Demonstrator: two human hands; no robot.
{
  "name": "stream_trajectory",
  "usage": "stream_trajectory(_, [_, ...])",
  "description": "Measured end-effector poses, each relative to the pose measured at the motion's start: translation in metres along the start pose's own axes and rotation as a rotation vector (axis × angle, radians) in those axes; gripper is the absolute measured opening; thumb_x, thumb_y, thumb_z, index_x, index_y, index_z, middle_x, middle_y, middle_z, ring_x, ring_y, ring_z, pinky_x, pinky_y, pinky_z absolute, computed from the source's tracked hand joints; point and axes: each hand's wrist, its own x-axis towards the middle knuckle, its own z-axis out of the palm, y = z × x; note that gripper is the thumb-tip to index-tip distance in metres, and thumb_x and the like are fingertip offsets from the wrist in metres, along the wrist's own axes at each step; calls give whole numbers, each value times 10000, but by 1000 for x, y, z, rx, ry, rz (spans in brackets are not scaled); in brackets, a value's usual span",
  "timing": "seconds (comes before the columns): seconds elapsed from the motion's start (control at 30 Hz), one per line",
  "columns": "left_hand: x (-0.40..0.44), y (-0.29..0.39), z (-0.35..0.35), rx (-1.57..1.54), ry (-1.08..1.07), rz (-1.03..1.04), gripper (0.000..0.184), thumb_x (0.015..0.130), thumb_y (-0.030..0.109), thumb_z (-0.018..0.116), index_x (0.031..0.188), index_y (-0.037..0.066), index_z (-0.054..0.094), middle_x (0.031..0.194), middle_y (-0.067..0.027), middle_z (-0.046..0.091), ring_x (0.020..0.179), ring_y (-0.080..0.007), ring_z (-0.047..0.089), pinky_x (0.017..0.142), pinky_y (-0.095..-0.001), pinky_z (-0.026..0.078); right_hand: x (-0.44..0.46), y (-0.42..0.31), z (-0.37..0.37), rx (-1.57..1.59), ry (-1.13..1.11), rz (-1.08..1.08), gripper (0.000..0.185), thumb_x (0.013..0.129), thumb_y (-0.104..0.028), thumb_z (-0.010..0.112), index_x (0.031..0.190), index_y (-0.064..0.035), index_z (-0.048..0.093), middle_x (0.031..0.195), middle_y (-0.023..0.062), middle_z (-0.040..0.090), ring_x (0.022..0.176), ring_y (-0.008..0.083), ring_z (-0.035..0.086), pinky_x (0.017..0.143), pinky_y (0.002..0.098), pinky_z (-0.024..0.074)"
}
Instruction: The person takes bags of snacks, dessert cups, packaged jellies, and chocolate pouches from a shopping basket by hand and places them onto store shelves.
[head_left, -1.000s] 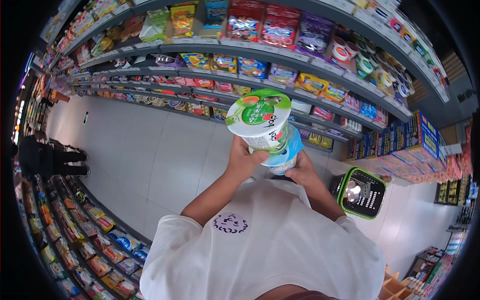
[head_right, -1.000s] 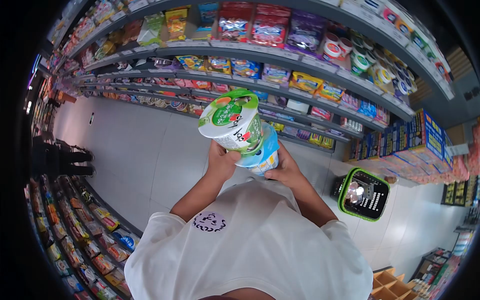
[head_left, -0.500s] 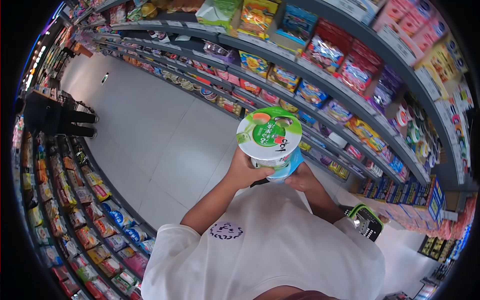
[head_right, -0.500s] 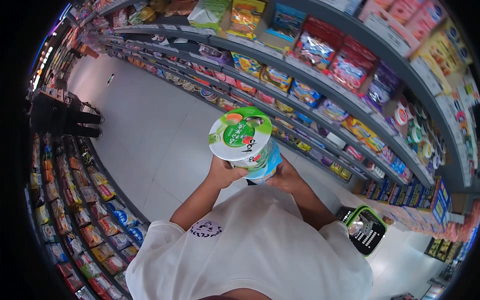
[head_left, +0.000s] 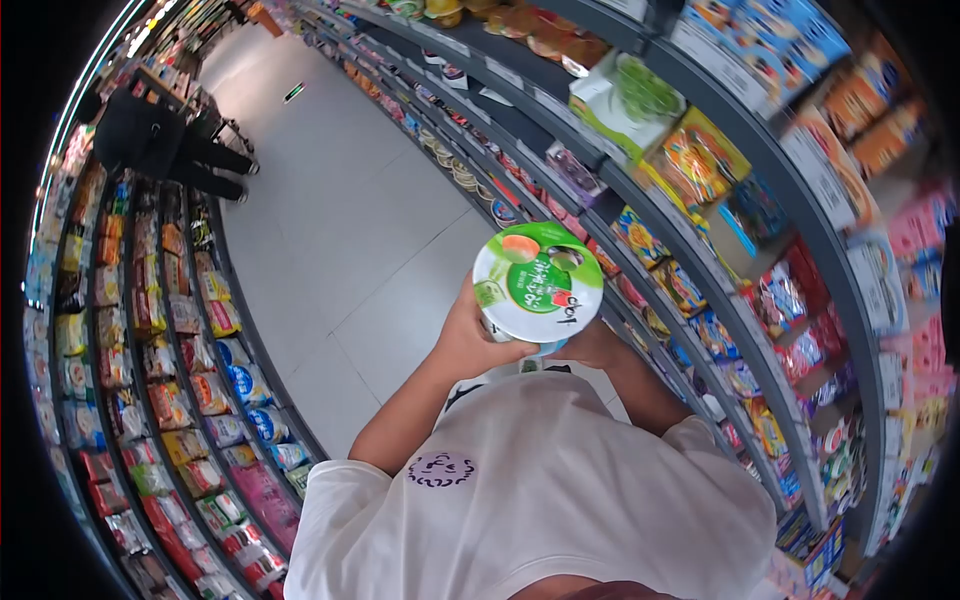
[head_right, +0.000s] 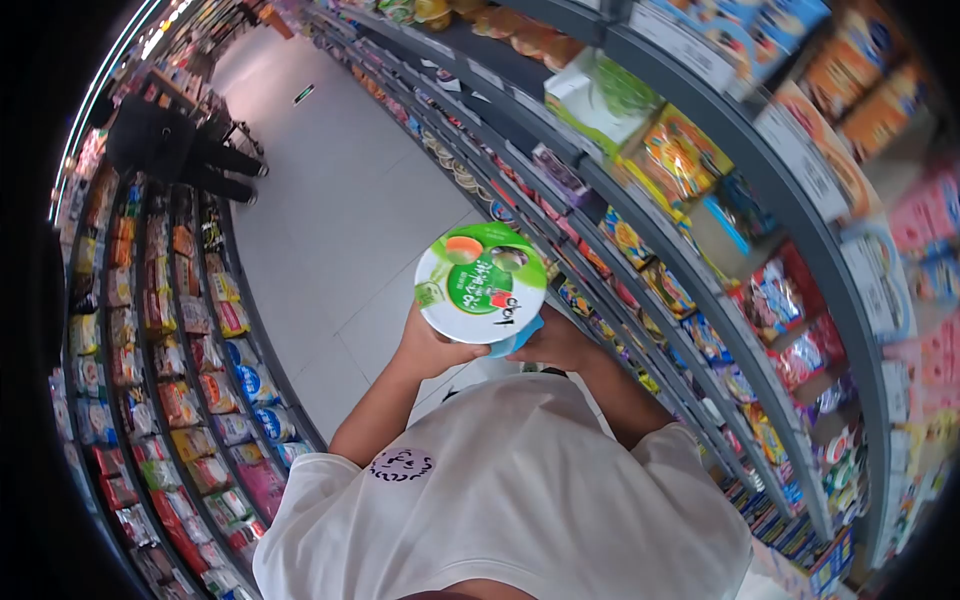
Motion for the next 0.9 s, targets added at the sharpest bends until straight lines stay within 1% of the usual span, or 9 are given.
stream_trajectory(0.03, [2,-3,-8,-48,42,3,962,540,183,831,1291,-6,260,1230,-119,441,1153,-195,433,974,-338,347,10,-10,-1,-63,-28,-4,809,678,-48,714,1335,-25,242,1234,84,443,1135,177,439,934,329,390])
stream_trajectory(0.07, [5,-6,-16,-54,57,8,962,540,183,831,1291,-6,260,1230,-119,441,1153,-195,433,974,-338,347,22,-19,0,4,-56,20,839,680,-7,699,1352,-33,197,1251,88,422,1148,184,435,928,332,404])
stream_trajectory(0.23, [26,-22,-52,-128,133,2,911,540,180,836,1256,1,301,1215,-115,449,1146,-193,439,960,-343,363,66,-18,-6,17,-56,76,835,688,-18,695,1358,-52,198,1268,83,403,1146,183,438,933,344,405])
stream_trajectory(0.43, [62,-41,-112,-111,90,-37,866,563,179,826,1240,-2,316,1195,-118,473,1117,-195,464,951,-337,371,119,-24,4,-48,63,45,777,696,-17,667,1341,-67,237,1242,76,421,1120,178,458,916,343,418])
stream_trajectory(0.47, [69,-44,-118,-95,208,76,810,556,287,839,1189,-21,437,1127,-92,556,1034,-182,537,911,-327,407,129,-19,5,5,85,81,769,692,-22,668,1334,-68,246,1235,77,425,1116,175,459,911,343,420])
stream_trajectory(0.5, [76,-46,-131,-98,184,84,810,556,287,839,1189,-21,437,1127,-92,556,1034,-182,537,911,-327,407,142,-16,7,57,104,110,762,687,-27,669,1327,-70,256,1227,78,428,1112,173,460,906,343,423])
stream_trajectory(0.57, [91,-47,-164,-116,49,45,875,573,213,824,1250,-4,314,1198,-119,473,1115,-200,467,956,-336,364,170,-15,16,2,149,45,755,681,-33,670,1316,-64,265,1216,80,432,1099,170,469,898,342,427])
stream_trajectory(0.63, [106,-41,-195,-124,17,57,886,575,228,823,1257,-5,308,1204,-119,470,1117,-200,465,958,-338,361,202,-18,29,48,215,-28,760,681,-27,663,1320,-59,253,1210,78,433,1093,170,474,880,336,439])
stream_trajectory(0.9, [144,-31,-307,-135,-31,15,878,570,214,817,1255,-7,315,1205,-115,467,1129,-201,452,963,-337,349,312,-13,54,70,223,-87,758,685,3,647,1322,-46,238,1207,101,430,1091,191,484,863,347,464])
